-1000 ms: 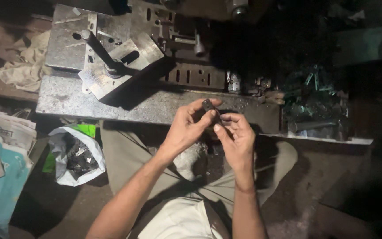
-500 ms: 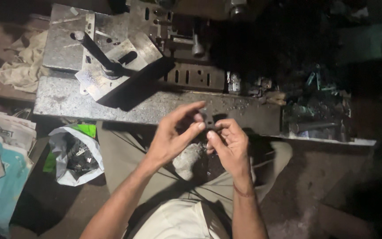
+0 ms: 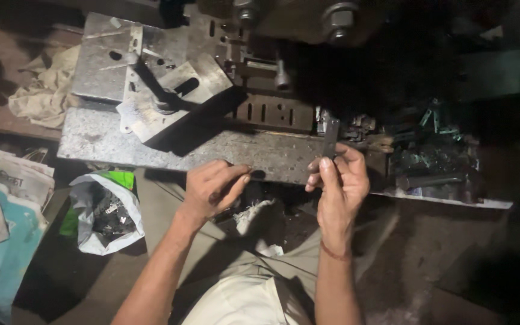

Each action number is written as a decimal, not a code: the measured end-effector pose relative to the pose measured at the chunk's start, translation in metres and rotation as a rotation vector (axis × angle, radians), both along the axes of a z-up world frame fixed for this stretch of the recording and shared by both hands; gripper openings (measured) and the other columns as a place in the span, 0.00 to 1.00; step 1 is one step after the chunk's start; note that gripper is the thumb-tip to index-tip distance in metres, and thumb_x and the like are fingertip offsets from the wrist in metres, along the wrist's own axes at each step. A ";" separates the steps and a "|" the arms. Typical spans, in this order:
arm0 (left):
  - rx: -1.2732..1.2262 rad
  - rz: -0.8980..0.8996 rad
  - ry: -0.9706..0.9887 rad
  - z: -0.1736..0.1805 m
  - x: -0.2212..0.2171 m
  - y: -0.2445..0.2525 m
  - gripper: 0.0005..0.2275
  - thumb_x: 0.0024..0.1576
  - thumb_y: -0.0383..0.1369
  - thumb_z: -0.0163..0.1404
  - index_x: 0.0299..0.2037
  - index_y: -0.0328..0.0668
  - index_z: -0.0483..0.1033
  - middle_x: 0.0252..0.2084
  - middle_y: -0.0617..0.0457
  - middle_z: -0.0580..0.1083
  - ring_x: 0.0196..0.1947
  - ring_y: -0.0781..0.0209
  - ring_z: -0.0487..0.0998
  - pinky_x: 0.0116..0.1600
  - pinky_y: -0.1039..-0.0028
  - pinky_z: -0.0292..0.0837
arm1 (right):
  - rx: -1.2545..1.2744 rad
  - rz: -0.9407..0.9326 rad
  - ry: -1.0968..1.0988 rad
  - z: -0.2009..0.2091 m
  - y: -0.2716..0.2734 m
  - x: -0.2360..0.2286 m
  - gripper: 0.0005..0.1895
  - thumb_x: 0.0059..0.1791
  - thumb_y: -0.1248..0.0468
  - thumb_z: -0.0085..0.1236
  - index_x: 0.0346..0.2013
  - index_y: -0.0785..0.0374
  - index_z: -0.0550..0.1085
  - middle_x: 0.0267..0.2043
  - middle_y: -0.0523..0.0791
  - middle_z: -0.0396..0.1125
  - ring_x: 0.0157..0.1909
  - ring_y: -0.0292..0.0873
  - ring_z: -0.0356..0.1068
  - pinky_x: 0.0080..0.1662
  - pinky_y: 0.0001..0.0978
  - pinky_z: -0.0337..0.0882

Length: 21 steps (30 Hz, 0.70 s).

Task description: The person sits on the floor in a workshop and operates a manual press machine. They repeatedly pick up small metal strips, place them into the machine's die, and pull a lever to stamp or cut the metal. The processed pieces are then removed and placed into a white bag on the floor.

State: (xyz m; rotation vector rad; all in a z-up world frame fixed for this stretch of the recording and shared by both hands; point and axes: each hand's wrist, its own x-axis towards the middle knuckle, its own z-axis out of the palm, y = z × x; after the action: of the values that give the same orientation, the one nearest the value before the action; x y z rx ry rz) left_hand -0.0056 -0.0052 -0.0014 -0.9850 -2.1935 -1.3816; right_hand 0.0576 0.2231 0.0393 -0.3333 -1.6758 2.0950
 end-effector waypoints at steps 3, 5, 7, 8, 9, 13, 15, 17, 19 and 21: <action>0.016 0.001 -0.003 0.001 -0.001 -0.002 0.07 0.54 0.26 0.62 0.41 0.40 0.80 0.26 0.53 0.71 0.23 0.59 0.72 0.29 0.70 0.66 | -0.067 0.018 -0.033 -0.010 -0.005 0.004 0.14 0.56 0.72 0.52 0.56 0.66 0.66 0.36 0.48 0.71 0.30 0.35 0.68 0.32 0.25 0.70; 0.022 0.002 -0.005 0.000 0.001 -0.002 0.07 0.54 0.26 0.63 0.41 0.40 0.80 0.26 0.53 0.71 0.23 0.59 0.72 0.28 0.70 0.65 | -0.098 0.014 -0.029 -0.020 -0.006 0.008 0.14 0.55 0.72 0.53 0.55 0.65 0.65 0.36 0.48 0.72 0.29 0.35 0.69 0.31 0.25 0.71; 0.024 0.006 0.020 0.000 0.003 -0.002 0.07 0.54 0.26 0.62 0.40 0.40 0.80 0.26 0.53 0.71 0.24 0.58 0.72 0.29 0.69 0.65 | -0.036 -0.003 -0.049 -0.030 -0.007 0.010 0.14 0.54 0.72 0.53 0.54 0.66 0.65 0.36 0.48 0.72 0.29 0.35 0.70 0.31 0.26 0.72; 0.024 0.009 0.040 0.000 0.001 -0.002 0.07 0.54 0.27 0.62 0.40 0.40 0.79 0.26 0.53 0.71 0.24 0.58 0.72 0.29 0.69 0.65 | 0.040 -0.016 -0.069 -0.036 -0.008 0.010 0.13 0.54 0.72 0.53 0.53 0.66 0.65 0.35 0.48 0.72 0.29 0.34 0.69 0.31 0.25 0.73; 0.027 0.017 0.055 0.000 0.000 -0.001 0.07 0.53 0.27 0.63 0.40 0.40 0.79 0.26 0.53 0.70 0.23 0.58 0.71 0.29 0.69 0.65 | 0.115 -0.029 -0.089 -0.042 -0.008 0.009 0.13 0.54 0.72 0.53 0.53 0.67 0.65 0.35 0.48 0.72 0.28 0.34 0.69 0.31 0.25 0.73; 0.029 0.056 0.114 -0.006 0.002 0.001 0.08 0.52 0.28 0.63 0.40 0.41 0.79 0.25 0.54 0.68 0.23 0.58 0.70 0.28 0.68 0.65 | 0.373 -0.054 -0.078 -0.070 -0.008 0.005 0.12 0.56 0.72 0.54 0.53 0.69 0.66 0.35 0.48 0.72 0.29 0.32 0.68 0.31 0.23 0.71; 0.028 0.074 0.134 -0.009 0.003 0.001 0.08 0.52 0.28 0.64 0.39 0.42 0.79 0.25 0.54 0.68 0.23 0.59 0.70 0.28 0.68 0.65 | 0.394 -0.077 -0.049 -0.079 -0.006 0.007 0.12 0.55 0.72 0.54 0.53 0.69 0.66 0.35 0.47 0.72 0.29 0.32 0.68 0.31 0.23 0.71; 0.028 0.083 0.137 -0.012 0.006 0.001 0.08 0.52 0.28 0.64 0.39 0.42 0.79 0.25 0.55 0.69 0.23 0.59 0.71 0.28 0.69 0.64 | 0.370 -0.067 -0.059 -0.082 -0.003 0.008 0.13 0.55 0.71 0.54 0.53 0.69 0.66 0.34 0.47 0.72 0.29 0.32 0.69 0.31 0.23 0.72; 0.024 0.099 0.148 -0.013 0.005 0.002 0.08 0.51 0.29 0.64 0.38 0.43 0.79 0.24 0.55 0.68 0.23 0.59 0.70 0.28 0.69 0.63 | 0.356 -0.060 -0.055 -0.082 -0.001 0.008 0.13 0.55 0.71 0.54 0.53 0.69 0.65 0.34 0.47 0.72 0.29 0.32 0.69 0.31 0.23 0.72; 0.023 0.108 0.159 -0.013 0.006 0.005 0.08 0.51 0.29 0.64 0.38 0.44 0.79 0.24 0.56 0.68 0.22 0.60 0.70 0.28 0.69 0.63 | 0.354 -0.045 -0.049 -0.080 -0.001 0.008 0.13 0.55 0.72 0.55 0.53 0.70 0.66 0.34 0.47 0.72 0.29 0.32 0.69 0.31 0.23 0.73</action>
State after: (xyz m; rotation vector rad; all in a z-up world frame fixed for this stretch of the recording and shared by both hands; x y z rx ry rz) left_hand -0.0001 -0.0007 -0.0146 -0.9212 -2.0772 -1.2335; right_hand 0.0654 0.2216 -0.0405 -0.3071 -2.0038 1.7267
